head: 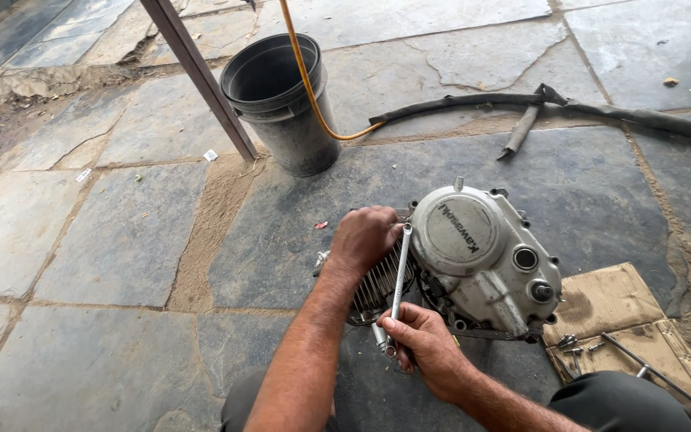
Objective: Repairing and assembling parts of a motorcycle engine using hand tools.
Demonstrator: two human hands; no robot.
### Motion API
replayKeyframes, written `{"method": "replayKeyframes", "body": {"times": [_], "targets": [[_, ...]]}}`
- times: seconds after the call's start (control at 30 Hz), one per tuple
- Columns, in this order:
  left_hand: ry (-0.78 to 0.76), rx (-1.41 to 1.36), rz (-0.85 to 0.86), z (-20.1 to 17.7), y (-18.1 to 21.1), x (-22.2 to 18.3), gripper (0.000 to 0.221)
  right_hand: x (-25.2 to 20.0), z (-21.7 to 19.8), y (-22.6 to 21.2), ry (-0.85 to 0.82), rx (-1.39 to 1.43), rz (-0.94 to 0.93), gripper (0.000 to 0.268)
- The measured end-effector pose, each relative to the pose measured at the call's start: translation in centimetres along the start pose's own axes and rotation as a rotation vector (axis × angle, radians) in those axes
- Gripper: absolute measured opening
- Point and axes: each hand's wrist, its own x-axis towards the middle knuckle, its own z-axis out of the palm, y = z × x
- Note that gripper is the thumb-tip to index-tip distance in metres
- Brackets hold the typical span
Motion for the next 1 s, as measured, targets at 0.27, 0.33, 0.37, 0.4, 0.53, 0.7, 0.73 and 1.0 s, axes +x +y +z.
{"method": "replayKeyframes", "body": {"times": [0.27, 0.33, 0.37, 0.4, 0.53, 0.7, 0.73, 1.0], "targets": [[-0.271, -0.724, -0.615, -3.7, 0.0, 1.7, 0.033, 1.3, 1.8, 0.2, 0.080, -0.094, 0.004, 0.020], [-0.303, -0.757, -0.635, -3.9, 0.5, 1.9, 0.033, 2.3, 2.7, 0.7, 0.078, -0.062, -0.010, 0.019], [-0.322, -0.787, -0.656, -4.2, 0.6, 2.0, 0.033, 2.8, 3.3, 0.8, 0.068, -0.036, -0.028, 0.018], [-0.323, -0.786, -0.659, -4.1, 0.6, 2.2, 0.033, 3.5, 3.8, 0.8, 0.066, -0.035, -0.027, 0.018], [-0.331, -0.771, -0.733, -4.1, 0.7, 2.7, 0.032, 5.7, 6.0, 1.1, 0.109, 0.025, -0.060, 0.019], [-0.293, -0.710, -0.757, -3.2, 0.0, 2.7, 0.027, 7.7, 8.3, 1.9, 0.193, 0.133, -0.102, 0.017], [-0.296, -0.699, -0.736, -2.9, -0.1, 2.5, 0.026, 7.9, 8.8, 2.0, 0.213, 0.143, -0.099, 0.015], [-0.329, -0.615, -0.728, -2.9, 1.3, 2.6, 0.022, 9.9, 9.5, 2.4, 0.276, 0.273, 0.022, 0.021]]}}
